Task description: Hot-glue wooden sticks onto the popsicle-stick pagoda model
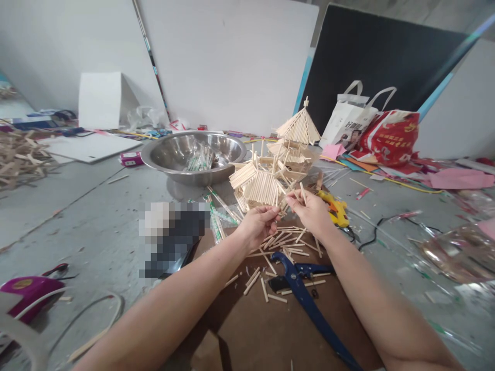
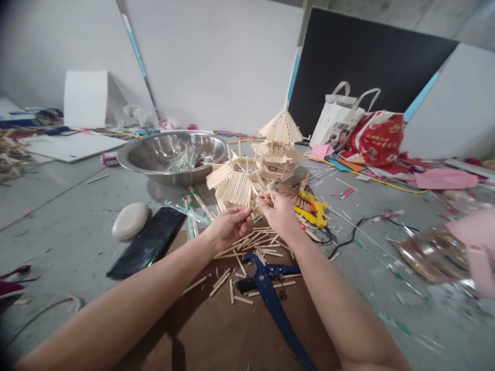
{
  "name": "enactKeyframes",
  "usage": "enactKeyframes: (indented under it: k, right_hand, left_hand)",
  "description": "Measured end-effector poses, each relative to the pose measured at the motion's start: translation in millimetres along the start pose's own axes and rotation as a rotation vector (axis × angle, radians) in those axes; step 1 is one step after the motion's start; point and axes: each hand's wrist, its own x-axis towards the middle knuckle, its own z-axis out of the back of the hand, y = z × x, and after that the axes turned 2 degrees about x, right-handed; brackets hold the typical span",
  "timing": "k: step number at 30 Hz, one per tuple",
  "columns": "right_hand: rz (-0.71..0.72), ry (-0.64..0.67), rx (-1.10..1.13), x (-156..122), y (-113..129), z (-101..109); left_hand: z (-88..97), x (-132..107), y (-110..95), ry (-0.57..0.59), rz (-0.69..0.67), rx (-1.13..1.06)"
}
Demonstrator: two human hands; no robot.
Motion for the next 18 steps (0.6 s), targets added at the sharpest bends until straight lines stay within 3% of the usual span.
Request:
enactKeyframes:
  k: [18]
  right_hand:
    - [0.084,-0.057,-0.137,-0.5,-2.9,-3.6]
  left_hand:
    - [-2.0,6.2,-0.3,-0.073,0.056,-0.038]
